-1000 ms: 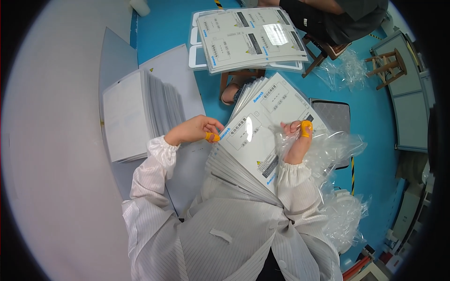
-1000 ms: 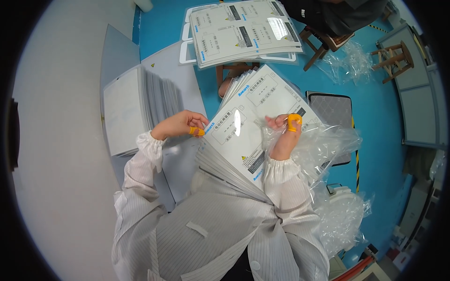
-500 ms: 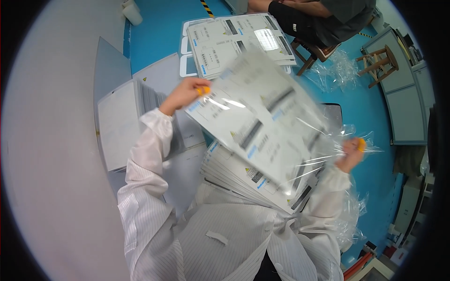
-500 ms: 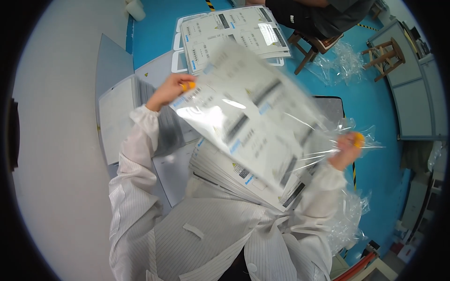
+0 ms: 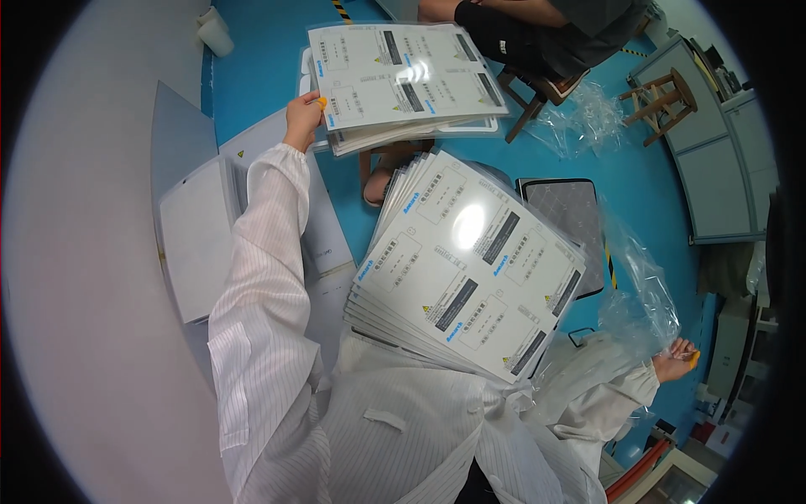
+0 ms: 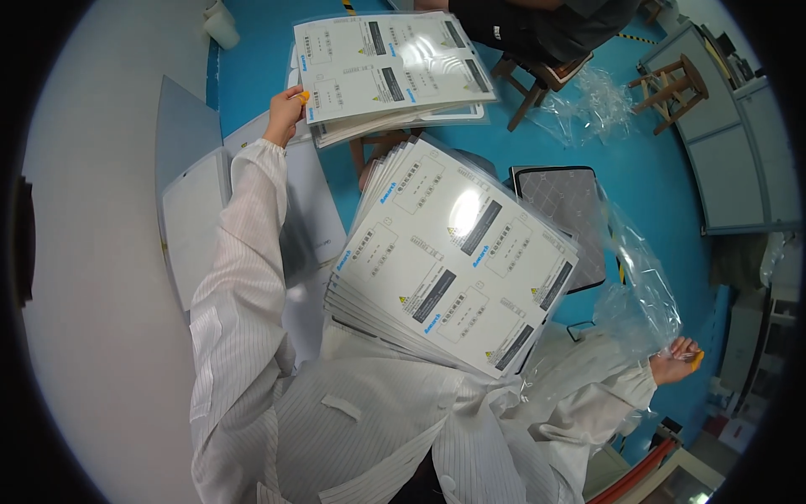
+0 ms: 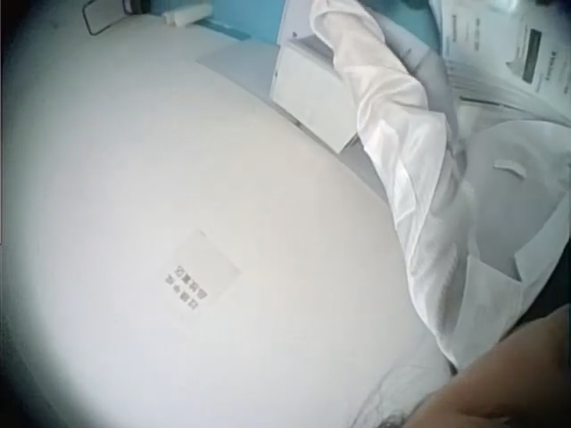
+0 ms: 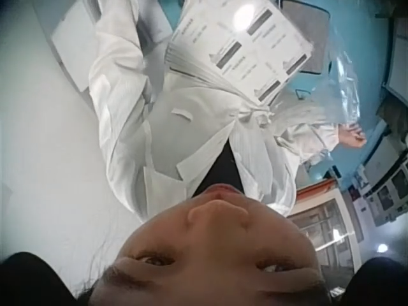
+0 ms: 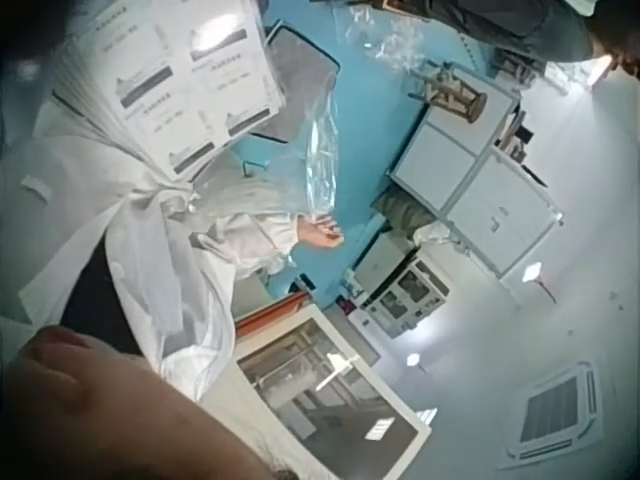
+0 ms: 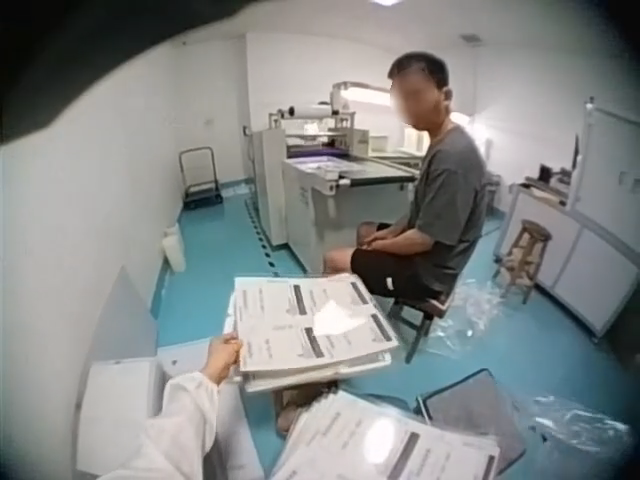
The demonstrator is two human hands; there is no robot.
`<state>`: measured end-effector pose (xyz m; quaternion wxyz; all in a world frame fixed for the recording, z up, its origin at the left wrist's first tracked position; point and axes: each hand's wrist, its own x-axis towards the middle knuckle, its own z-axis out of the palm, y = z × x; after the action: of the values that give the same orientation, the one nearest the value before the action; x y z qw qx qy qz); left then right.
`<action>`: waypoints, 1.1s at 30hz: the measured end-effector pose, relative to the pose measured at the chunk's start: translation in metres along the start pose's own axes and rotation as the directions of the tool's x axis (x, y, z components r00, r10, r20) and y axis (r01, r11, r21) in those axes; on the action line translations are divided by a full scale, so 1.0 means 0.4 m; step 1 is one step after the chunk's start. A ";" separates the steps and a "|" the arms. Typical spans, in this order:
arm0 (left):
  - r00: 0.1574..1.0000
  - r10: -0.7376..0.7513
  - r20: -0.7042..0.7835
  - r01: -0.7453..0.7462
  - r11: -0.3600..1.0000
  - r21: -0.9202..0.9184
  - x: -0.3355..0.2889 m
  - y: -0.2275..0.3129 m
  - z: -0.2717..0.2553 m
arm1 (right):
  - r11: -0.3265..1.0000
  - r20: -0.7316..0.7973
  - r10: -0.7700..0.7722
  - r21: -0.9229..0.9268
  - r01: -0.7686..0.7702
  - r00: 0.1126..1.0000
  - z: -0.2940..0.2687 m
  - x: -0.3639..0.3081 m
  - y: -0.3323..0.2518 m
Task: Placing printed sheets into plastic protective sleeves in an industrial setting.
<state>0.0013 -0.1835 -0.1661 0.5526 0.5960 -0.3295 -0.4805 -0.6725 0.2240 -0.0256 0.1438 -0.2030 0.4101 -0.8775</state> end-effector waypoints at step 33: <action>0.777 -0.305 0.550 -0.178 0.732 0.658 -0.626 0.048 -0.115 | 0.700 0.804 0.593 -0.538 0.470 0.038 0.609 -0.953 0.459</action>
<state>-0.0332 0.0601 -0.0986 0.1364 0.5721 -0.6230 -0.5157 -0.2073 0.1083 -0.1179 0.3374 -0.7654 0.4977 -0.2294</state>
